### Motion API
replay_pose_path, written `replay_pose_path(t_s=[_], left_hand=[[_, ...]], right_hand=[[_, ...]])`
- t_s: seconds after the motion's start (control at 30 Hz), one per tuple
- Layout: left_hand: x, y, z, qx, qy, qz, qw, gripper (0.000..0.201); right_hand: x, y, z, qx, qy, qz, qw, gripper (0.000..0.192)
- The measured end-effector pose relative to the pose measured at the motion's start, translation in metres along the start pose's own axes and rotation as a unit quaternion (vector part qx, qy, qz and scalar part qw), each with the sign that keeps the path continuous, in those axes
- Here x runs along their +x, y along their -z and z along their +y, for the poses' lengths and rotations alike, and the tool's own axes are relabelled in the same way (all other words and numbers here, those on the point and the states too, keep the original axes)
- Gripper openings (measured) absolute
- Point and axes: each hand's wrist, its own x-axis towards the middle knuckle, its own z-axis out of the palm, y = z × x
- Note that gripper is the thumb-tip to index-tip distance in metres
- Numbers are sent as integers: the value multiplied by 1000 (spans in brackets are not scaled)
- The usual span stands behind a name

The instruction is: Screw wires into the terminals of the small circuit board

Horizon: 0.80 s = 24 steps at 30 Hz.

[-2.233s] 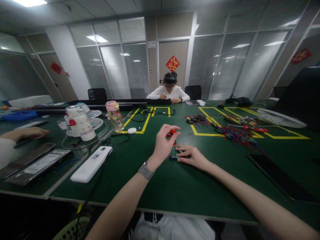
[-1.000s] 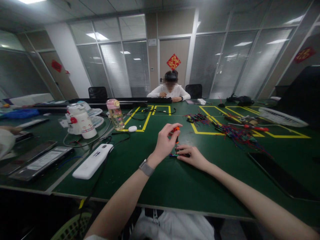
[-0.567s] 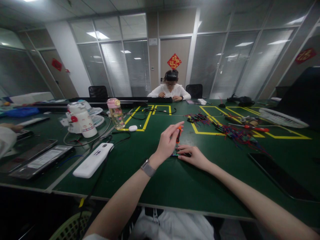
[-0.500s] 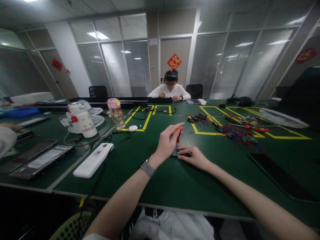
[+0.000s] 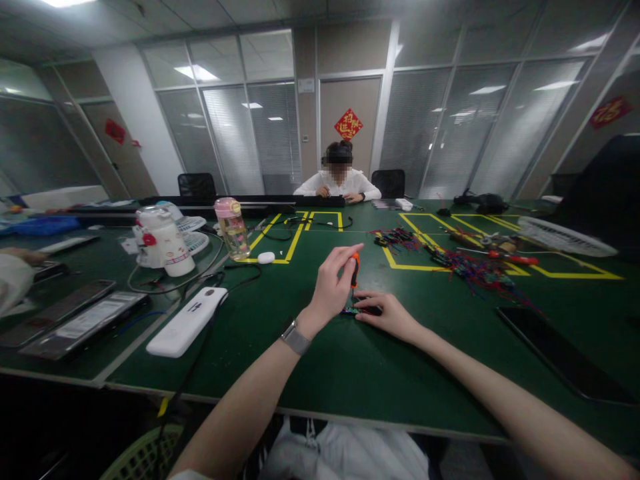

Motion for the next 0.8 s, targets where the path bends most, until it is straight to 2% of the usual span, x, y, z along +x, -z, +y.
replay_pose_path(t_s=[0.4,0.6,0.8], left_hand=[[-2,-6,1,-39,7,44,998,16],[-2,-4,-3,-55,27,12,998,26],[-1,-4,-7,-168,82,0,982,30]], right_hand=[[0,0,2,0,8,1,1000,18],[0,1,0,-1,-4,-4,1000,19],[0,1,-2,3,-2,-4,1000,19]])
